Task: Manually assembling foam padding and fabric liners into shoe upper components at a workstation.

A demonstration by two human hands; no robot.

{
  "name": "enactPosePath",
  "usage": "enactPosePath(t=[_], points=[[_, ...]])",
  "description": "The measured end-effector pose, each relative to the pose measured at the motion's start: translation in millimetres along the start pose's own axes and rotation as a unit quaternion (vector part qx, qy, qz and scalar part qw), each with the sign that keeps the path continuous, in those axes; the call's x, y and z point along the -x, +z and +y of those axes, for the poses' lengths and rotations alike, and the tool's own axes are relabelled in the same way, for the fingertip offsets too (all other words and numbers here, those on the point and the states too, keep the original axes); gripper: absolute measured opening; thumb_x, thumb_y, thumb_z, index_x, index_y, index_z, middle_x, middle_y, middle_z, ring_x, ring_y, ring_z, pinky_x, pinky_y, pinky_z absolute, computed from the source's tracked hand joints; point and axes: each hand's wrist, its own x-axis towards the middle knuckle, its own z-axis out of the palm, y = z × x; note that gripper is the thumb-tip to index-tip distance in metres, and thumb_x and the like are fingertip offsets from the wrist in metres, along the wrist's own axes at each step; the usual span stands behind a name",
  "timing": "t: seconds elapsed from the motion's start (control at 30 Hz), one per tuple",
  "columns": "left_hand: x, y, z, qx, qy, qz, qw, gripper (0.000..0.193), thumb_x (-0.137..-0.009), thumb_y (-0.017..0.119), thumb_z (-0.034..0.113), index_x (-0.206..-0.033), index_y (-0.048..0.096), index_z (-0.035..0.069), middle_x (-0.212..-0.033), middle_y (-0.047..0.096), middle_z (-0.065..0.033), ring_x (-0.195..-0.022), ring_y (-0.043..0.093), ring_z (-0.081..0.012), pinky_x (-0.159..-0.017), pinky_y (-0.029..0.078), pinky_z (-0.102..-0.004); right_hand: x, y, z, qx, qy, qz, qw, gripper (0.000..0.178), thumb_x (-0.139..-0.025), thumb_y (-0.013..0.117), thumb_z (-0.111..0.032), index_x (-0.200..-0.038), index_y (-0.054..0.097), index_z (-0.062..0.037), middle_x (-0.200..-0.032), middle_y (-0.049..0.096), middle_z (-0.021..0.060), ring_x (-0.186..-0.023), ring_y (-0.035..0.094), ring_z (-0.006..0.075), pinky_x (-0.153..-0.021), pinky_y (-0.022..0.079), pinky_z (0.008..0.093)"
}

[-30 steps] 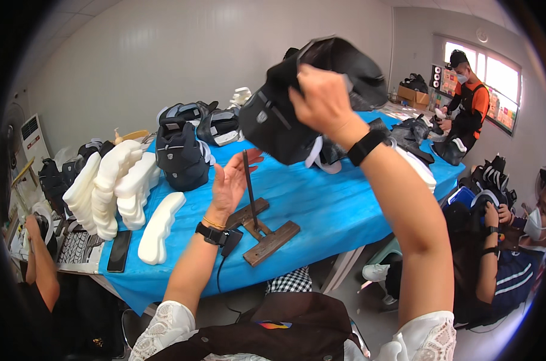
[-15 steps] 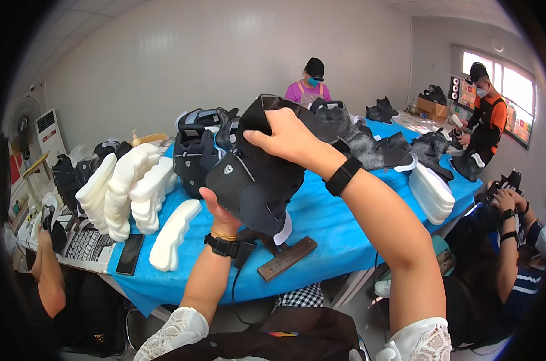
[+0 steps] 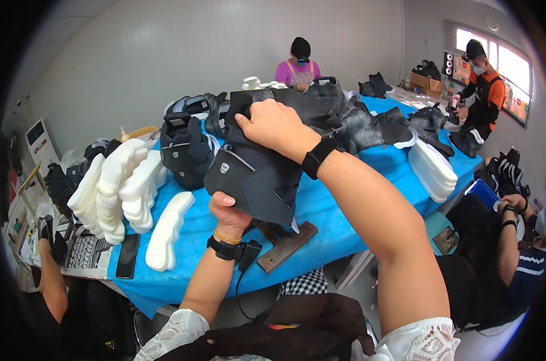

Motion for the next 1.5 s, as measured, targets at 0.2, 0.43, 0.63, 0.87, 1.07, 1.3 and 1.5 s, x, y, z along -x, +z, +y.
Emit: enactPosePath(t=[0.2, 0.43, 0.63, 0.87, 1.07, 1.3, 1.5], points=[[4, -15, 0, 0.015, -0.032, -0.035, 0.999, 0.079, -0.051, 0.053, 0.012, -0.128, 0.048, -0.003, -0.121, 0.060, -0.0159, -0.113, 0.058, -0.0349, -0.101, 0.045, -0.0446, 5, 7, -2, 0.073, -0.042, 0.070, 0.994, 0.052, -0.091, 0.053, -0.044, -0.071, 0.063, 0.0033, -0.074, 0.064, 0.0234, -0.072, 0.064, 0.0412, -0.065, 0.051, 0.0486], [-6, -18, -4, 0.031, -0.092, 0.017, 0.995, 0.076, -0.052, 0.052, 0.009, -0.127, 0.051, -0.005, -0.124, 0.059, -0.0162, -0.118, 0.053, -0.0361, -0.105, 0.040, -0.0461, 4, -6, -12, 0.189, -0.281, 0.227, 0.913, 0.042, -0.089, 0.056, -0.034, -0.060, 0.062, -0.0046, -0.061, 0.063, 0.0163, -0.050, 0.062, 0.0326, -0.048, 0.050, 0.0391], [-2, -27, -5, 0.030, -0.102, 0.011, 0.994, 0.074, -0.052, 0.053, 0.011, -0.124, 0.052, -0.005, -0.122, 0.060, -0.0180, -0.114, 0.056, -0.0363, -0.102, 0.043, -0.0467, 5, 6, -2, 0.098, -0.083, 0.074, 0.989, 0.050, -0.089, 0.056, -0.041, -0.066, 0.065, 0.0022, -0.066, 0.062, 0.0218, -0.064, 0.063, 0.0396, -0.060, 0.052, 0.0461], [1, -25, -3, 0.027, -0.094, 0.019, 0.995, 0.074, -0.052, 0.053, 0.012, -0.124, 0.052, -0.005, -0.121, 0.060, -0.0184, -0.113, 0.056, -0.0369, -0.102, 0.043, -0.0472, 17, -9, -14, 0.061, 0.003, 0.013, 0.998, 0.044, -0.089, 0.054, -0.037, -0.072, 0.070, -0.0003, -0.068, 0.065, 0.0210, -0.068, 0.066, 0.0380, -0.064, 0.055, 0.0446], [2, -23, -2, 0.047, -0.096, -0.014, 0.994, 0.074, -0.055, 0.050, 0.008, -0.128, 0.050, -0.006, -0.125, 0.059, -0.0188, -0.118, 0.054, -0.0367, -0.105, 0.041, -0.0468, 30, -4, -6, 0.114, -0.031, 0.081, 0.990, 0.044, -0.088, 0.055, -0.038, -0.069, 0.069, -0.0008, -0.065, 0.064, 0.0200, -0.063, 0.065, 0.0372, -0.059, 0.054, 0.0432], [6, -12, -8, 0.009, -0.066, 0.081, 0.994, 0.070, -0.056, 0.054, 0.015, -0.124, 0.052, -0.002, -0.119, 0.061, -0.0185, -0.110, 0.058, -0.0379, -0.100, 0.045, -0.0482, 16, 1, -7, 0.102, -0.026, 0.035, 0.994, 0.040, -0.088, 0.055, -0.035, -0.074, 0.071, -0.0009, -0.070, 0.066, 0.0202, -0.070, 0.067, 0.0383, -0.065, 0.055, 0.0448], [12, -8, -15, 0.040, -0.037, 0.103, 0.993, 0.067, -0.057, 0.051, 0.014, -0.122, 0.054, -0.003, -0.117, 0.062, -0.0182, -0.109, 0.059, -0.0369, -0.100, 0.045, -0.0480, 6, 23, 16, 0.023, 0.022, 0.010, 0.999, 0.049, -0.089, 0.054, -0.042, -0.077, 0.067, 0.0047, -0.081, 0.066, 0.0262, -0.080, 0.065, 0.0422, -0.071, 0.053, 0.0467]])
